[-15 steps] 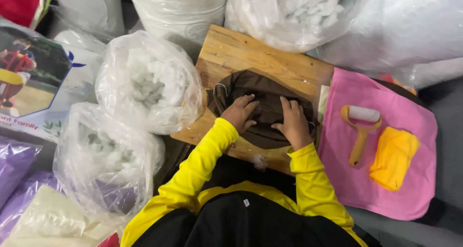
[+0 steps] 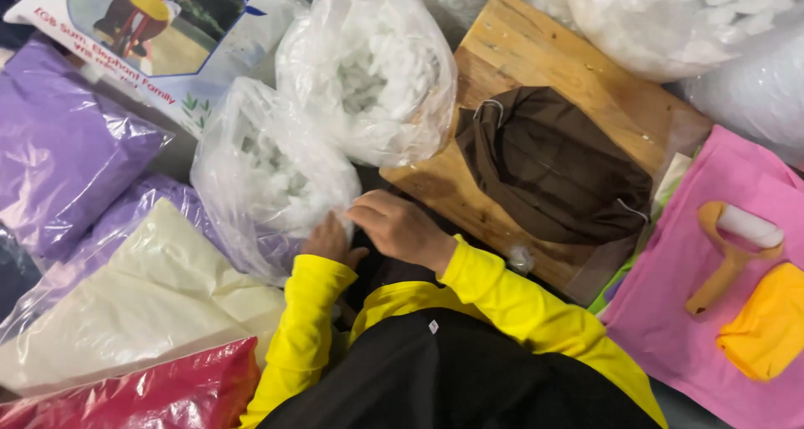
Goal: Stuffing a brown pillowcase with white fiberfill, zipping it closed, and cleaning it with a lint roller.
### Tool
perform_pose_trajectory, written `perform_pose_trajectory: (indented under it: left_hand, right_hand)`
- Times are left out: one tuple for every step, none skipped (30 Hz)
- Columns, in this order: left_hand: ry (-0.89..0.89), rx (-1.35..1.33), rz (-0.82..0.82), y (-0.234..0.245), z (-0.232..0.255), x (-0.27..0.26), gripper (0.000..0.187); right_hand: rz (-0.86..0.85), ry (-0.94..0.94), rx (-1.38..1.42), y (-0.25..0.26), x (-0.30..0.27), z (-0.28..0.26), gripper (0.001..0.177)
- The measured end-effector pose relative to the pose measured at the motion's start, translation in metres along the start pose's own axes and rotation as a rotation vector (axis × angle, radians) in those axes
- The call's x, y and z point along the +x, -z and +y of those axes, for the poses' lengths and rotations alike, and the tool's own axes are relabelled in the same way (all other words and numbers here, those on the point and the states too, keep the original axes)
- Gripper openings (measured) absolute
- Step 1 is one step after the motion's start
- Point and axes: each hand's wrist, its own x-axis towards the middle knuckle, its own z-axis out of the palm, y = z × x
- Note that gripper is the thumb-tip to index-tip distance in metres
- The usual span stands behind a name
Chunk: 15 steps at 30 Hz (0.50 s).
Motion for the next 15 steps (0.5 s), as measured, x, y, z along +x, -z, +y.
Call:
perform_pose_trajectory:
  left_hand:
    - [0.010,0.003,-0.003,0.019,0.001,-0.010,0.105]
    - [-0.009,-0.113,-0.123,0.037,0.003,-0.020,0.100]
    - [-0.028,-0.230,-0.241,0.056,0.005,-0.029,0.094]
    - [-0.020,-0.230,-0.240,0.075,0.015,-0.013,0.094]
    - [-0.054,-0.410,-0.409,0.094,0.025,0.003,0.087]
    - [-0.094,-0.589,-0.576,0.113,0.034,0.022,0.082]
    - [-0.091,-0.590,-0.573,0.085,0.006,0.027,0.082]
    - [0.083,-0.458,-0.431,0.057,-0.022,0.033,0.054]
    - [0.252,-0.325,-0.285,0.029,-0.049,0.042,0.033]
    - [0.237,-0.321,-0.283,0.034,-0.070,0.054,0.033]
    - [0.240,-0.356,0.011,0.039,-0.089,0.067,0.020]
    - [0.230,-0.391,0.294,0.044,-0.107,0.080,0.029]
    - [0.205,-0.393,0.284,0.044,-0.110,0.087,0.029]
    - [0.296,-0.289,0.103,0.045,-0.112,0.096,0.055]
    - [0.383,-0.179,-0.076,0.045,-0.113,0.105,0.084]
  right_hand:
    - [-0.003,0.004,0.009,-0.016,0.007,-0.001,0.012]
    - [-0.188,-0.113,0.276,-0.031,0.012,-0.003,0.020]
    - [-0.375,-0.230,0.542,-0.046,0.018,-0.005,0.029]
    - [-0.381,-0.226,0.546,-0.067,0.010,0.012,0.029]
    - [-0.515,-0.415,0.342,-0.088,0.001,0.029,0.040]
    - [-0.636,-0.601,0.125,-0.107,-0.007,0.047,0.057]
    - [-0.638,-0.597,0.125,-0.109,-0.010,0.054,0.057]
    - [-0.573,-0.561,-0.045,-0.110,-0.013,0.062,0.059]
    - [-0.506,-0.523,-0.214,-0.109,-0.017,0.071,0.061]
    - [-0.494,-0.531,-0.219,-0.115,-0.009,0.067,0.061]
    - [-0.341,-0.316,-0.261,-0.120,-0.002,0.065,0.044]
    - [-0.187,-0.115,-0.304,-0.124,0.002,0.060,0.028]
    - [-0.175,-0.137,-0.314,-0.128,0.015,0.052,0.028]
    - [-0.188,-0.054,-0.353,-0.131,0.029,0.045,0.029]
    - [-0.202,0.029,-0.392,-0.134,0.043,0.039,0.031]
